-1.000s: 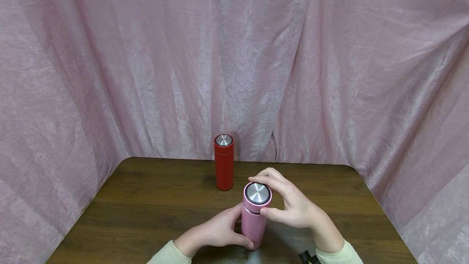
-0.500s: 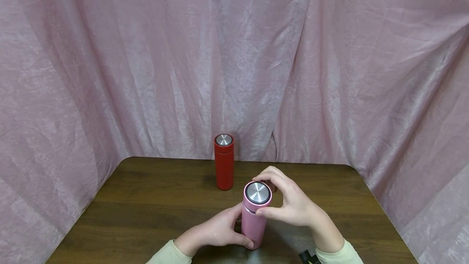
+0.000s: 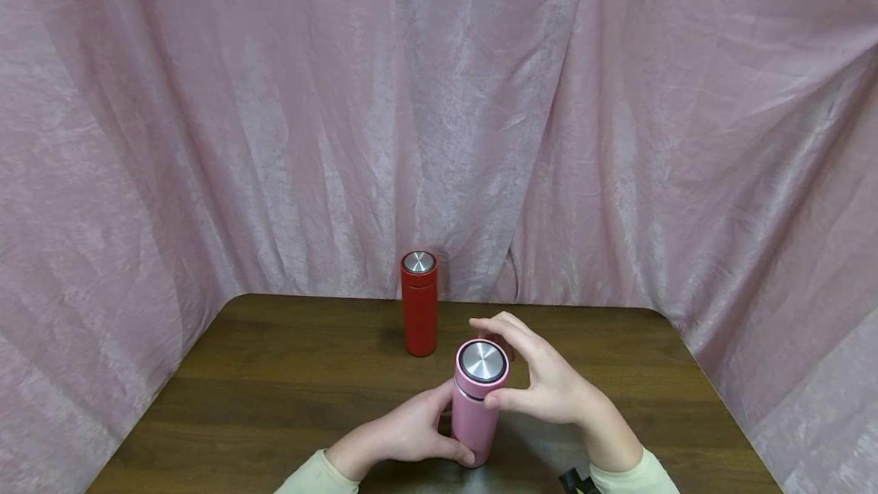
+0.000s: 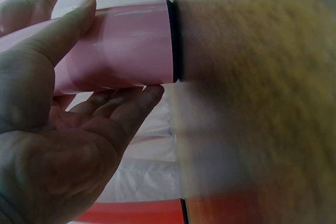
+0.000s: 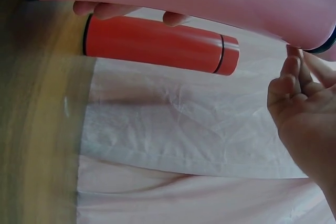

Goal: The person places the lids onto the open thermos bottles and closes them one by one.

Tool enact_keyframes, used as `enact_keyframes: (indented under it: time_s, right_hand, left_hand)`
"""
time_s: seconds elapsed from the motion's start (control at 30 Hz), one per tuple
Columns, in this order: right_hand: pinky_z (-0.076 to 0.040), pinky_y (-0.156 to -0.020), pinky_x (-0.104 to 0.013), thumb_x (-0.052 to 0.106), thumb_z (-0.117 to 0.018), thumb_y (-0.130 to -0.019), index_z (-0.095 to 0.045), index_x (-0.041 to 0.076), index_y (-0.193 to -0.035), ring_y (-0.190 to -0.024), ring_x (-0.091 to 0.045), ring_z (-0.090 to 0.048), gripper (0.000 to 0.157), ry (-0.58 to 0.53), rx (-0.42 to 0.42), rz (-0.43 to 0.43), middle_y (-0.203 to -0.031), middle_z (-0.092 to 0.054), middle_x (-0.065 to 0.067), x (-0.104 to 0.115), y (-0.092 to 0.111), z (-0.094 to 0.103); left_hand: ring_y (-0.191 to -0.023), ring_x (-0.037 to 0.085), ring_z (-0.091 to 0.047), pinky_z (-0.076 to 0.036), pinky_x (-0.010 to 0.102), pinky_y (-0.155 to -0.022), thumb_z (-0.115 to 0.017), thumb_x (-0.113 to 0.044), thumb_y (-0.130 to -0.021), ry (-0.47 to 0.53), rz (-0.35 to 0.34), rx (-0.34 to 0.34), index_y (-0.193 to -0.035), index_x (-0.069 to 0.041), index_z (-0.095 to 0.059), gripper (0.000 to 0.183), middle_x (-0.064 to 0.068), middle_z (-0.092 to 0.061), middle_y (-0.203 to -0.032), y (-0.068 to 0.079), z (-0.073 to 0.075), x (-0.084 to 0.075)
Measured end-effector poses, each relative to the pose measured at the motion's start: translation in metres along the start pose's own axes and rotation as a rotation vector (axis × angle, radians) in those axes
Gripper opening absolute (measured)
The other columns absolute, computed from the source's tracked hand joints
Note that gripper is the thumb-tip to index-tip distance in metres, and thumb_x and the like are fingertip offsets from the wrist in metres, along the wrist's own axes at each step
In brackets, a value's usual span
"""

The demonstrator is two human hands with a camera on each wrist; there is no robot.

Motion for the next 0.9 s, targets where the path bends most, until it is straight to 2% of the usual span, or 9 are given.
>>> enact_keyframes:
  time_s: [0.17,0.4,0.73,0.9]
  right_hand:
    - [-0.049,-0.113,-0.036,0.012,-0.084,-0.091,-0.050,0.004,-0.163,-0.130,-0.025,-0.060,0.081,-0.078,0.026,0.077,-0.144,-0.061,-0.011,0.0022,-0.0003,-0.0005]
    - [-0.048,-0.114,-0.036,0.006,-0.081,-0.092,-0.055,0.004,-0.161,-0.133,-0.027,-0.058,0.074,-0.116,0.042,0.068,-0.144,-0.062,-0.012,0.0015,-0.0005,-0.0019]
    - [-0.051,-0.107,-0.034,0.013,-0.093,-0.088,-0.064,0.011,-0.148,-0.125,-0.024,-0.064,0.067,-0.078,-0.003,0.048,-0.136,-0.068,-0.008,0.0006,-0.0020,-0.0004]
    - [-0.056,-0.094,-0.034,0.017,-0.097,-0.085,-0.067,0.013,-0.143,-0.117,-0.021,-0.065,0.065,-0.075,-0.021,0.006,-0.131,-0.068,-0.004,-0.0018,-0.0013,-0.0007]
  left_hand:
    - [-0.133,0.010,-0.065,-0.053,0.034,-0.113,-0.101,-0.023,-0.084,0.000,0.007,0.000,-0.150,-0.031,-0.056,0.080,-0.012,-0.070,-0.138,0.0005,-0.0004,0.0003]
    - [-0.132,0.010,-0.066,-0.053,0.033,-0.112,-0.101,-0.023,-0.084,0.012,0.009,0.002,-0.149,-0.030,-0.056,0.079,-0.012,-0.071,-0.137,0.0005,-0.0002,0.0001]
    - [-0.131,0.009,-0.066,-0.053,0.032,-0.111,-0.101,-0.021,-0.084,0.033,0.013,0.003,-0.150,-0.030,-0.056,0.081,-0.012,-0.071,-0.137,0.0007,-0.0003,-0.0005]
    - [-0.132,0.010,-0.065,-0.053,0.032,-0.112,-0.101,-0.022,-0.085,0.030,0.003,0.006,-0.152,-0.031,-0.054,0.082,-0.012,-0.070,-0.138,-0.0002,-0.0005,-0.0002]
Point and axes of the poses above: each hand's wrist, its own y-axis away from the middle knuckle, its own z-axis out of the back of the hand, x = y × z, the point moved 5 cm from there along -y, towards the middle knuckle
